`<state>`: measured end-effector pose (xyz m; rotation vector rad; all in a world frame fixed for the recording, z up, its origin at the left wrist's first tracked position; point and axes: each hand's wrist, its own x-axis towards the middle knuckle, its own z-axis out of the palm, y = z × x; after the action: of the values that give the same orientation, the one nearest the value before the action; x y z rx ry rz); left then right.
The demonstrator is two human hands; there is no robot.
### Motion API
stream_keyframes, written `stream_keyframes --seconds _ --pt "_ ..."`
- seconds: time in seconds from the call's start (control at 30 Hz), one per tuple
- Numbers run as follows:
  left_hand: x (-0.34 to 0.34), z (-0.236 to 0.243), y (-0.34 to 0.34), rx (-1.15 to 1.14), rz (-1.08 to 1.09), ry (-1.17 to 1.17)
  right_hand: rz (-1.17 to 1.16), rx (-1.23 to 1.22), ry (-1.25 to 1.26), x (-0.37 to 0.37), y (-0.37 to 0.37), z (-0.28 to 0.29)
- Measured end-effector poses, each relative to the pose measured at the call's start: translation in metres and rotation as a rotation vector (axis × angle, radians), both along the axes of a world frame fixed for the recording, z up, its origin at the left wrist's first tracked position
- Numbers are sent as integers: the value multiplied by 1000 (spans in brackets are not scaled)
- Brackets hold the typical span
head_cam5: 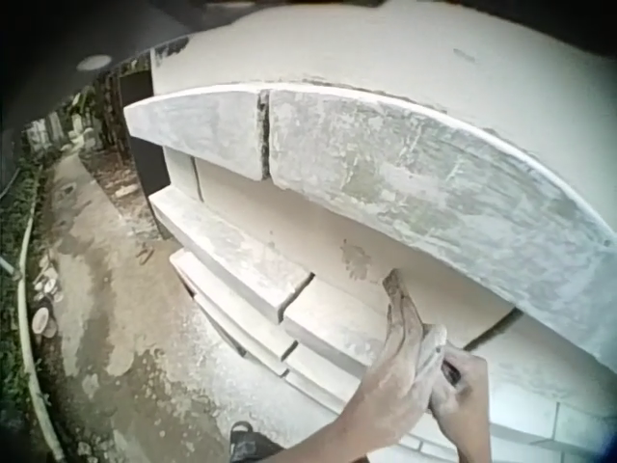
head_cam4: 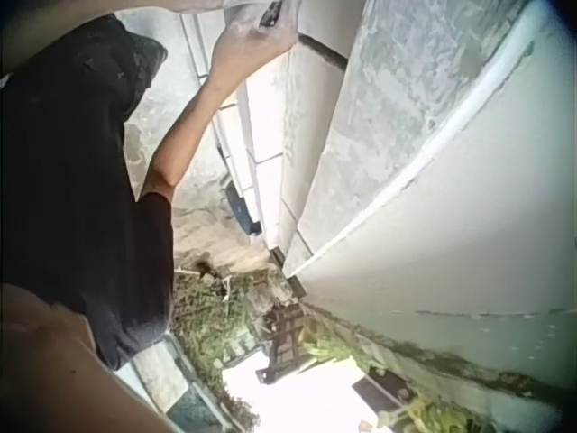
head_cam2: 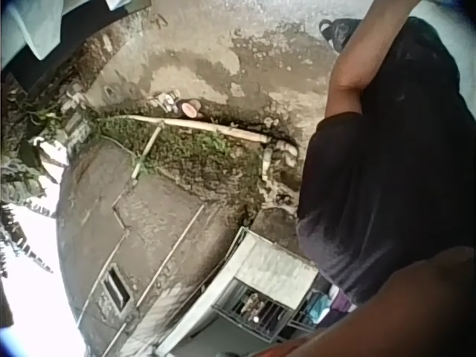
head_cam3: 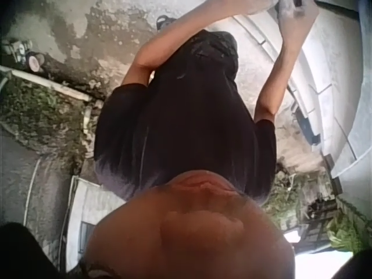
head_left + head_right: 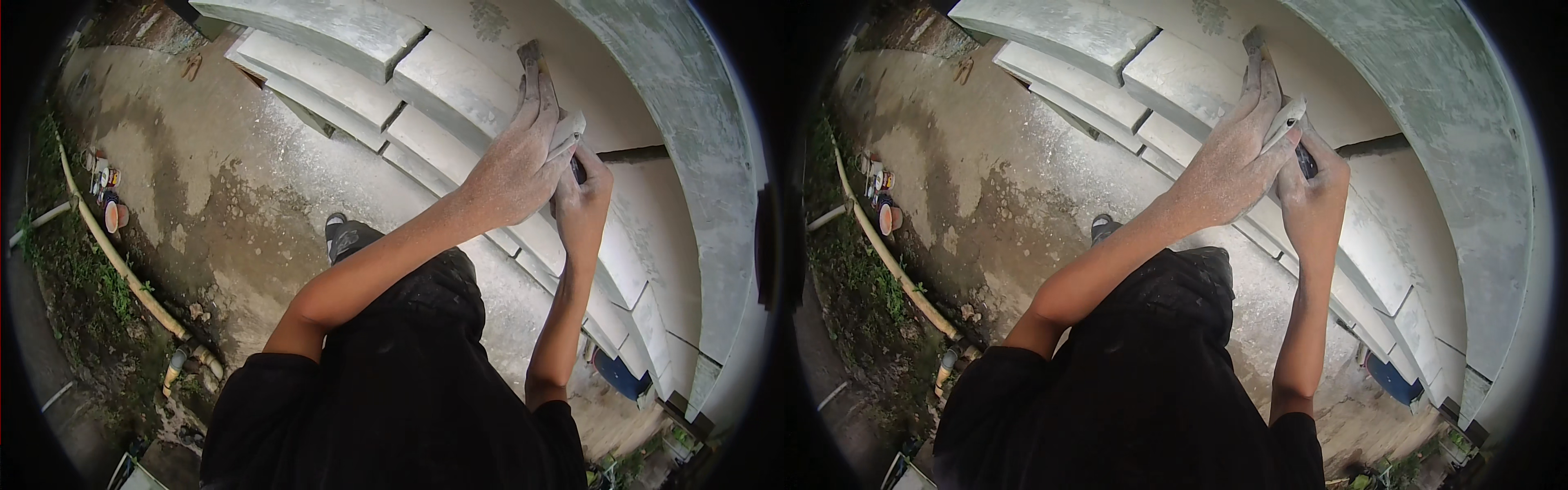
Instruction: Sanding and smoothing out a decorative wall ledge with a sanding block and putty knife.
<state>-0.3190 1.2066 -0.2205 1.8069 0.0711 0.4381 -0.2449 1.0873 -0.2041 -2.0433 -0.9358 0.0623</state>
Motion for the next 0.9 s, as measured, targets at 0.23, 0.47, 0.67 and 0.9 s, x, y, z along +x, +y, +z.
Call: stream_keyframes --seconds 0.23,0.47,0.67,0.9 --pt "9 1 -4 -50 22 -84 3 2 80 23 5 -5" --pt "20 -5 2 179 429 -316 101 50 2 25 28 -6" --pt "3 -15 -21 125 433 -327 -47 -12 194 -15 2 9" --pt "3 -23 -14 156 159 -177 43 -51 73 4 2 3"
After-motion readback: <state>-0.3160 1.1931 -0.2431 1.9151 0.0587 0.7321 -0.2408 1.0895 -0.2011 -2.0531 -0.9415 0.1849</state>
